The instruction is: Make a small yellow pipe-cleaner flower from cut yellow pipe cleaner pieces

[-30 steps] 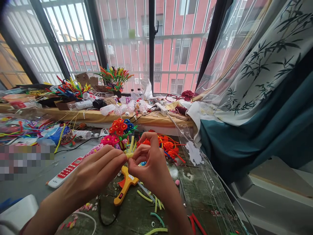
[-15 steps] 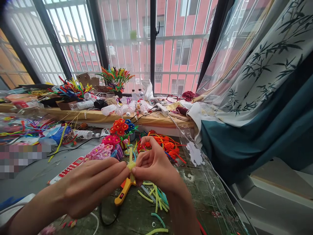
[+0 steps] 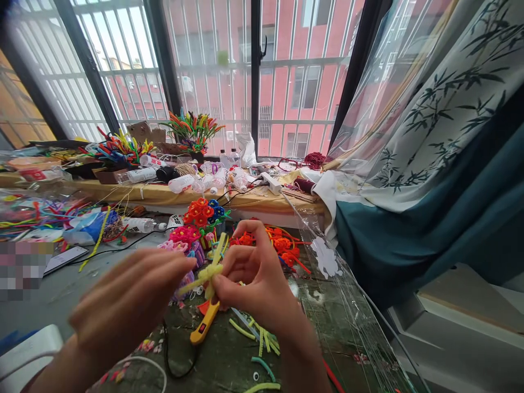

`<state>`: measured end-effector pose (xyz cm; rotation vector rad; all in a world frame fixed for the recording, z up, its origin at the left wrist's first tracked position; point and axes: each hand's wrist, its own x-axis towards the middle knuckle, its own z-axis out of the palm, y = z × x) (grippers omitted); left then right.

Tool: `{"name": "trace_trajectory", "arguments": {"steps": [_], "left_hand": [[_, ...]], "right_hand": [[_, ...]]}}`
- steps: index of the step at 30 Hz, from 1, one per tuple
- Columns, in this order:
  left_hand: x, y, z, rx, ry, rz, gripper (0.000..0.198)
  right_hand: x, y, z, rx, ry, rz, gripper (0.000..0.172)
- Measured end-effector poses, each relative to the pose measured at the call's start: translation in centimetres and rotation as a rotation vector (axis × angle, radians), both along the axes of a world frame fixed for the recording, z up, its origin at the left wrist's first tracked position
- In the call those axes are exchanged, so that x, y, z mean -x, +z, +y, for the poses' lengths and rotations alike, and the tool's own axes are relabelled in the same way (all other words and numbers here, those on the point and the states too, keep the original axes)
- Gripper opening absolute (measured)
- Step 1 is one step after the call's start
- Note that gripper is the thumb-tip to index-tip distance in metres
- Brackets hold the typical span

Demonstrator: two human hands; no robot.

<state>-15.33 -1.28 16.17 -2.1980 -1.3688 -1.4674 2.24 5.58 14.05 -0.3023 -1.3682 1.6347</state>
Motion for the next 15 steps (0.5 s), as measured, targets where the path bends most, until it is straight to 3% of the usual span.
{"name": "trace_trajectory", "arguments": {"steps": [3, 6, 10, 15], "left_hand": [[-0.2, 0.6, 0.6, 0.098, -0.048, -0.112, 0.019], [-1.0, 0.8, 1.2, 0.239, -0.103, -0.206, 0.014], [-1.5, 0.6, 1.7, 0.363, -0.147, -0.344, 0.013], [-1.6, -0.2, 1.8, 0.326, -0.192, -0.409, 0.008]], "right_hand": [[0.0, 0.2, -0.5, -0.138, -0.232, -0.036, 0.049], [0.2, -0.2, -0.3, -0.263, -0.328, -0.063, 0.048], [0.3, -0.5, 0.0, -0.318, -0.337, -0.077, 0.045], [1.2, -0.4, -0.2, -0.167, -0.254, 0.000, 0.044]]}}
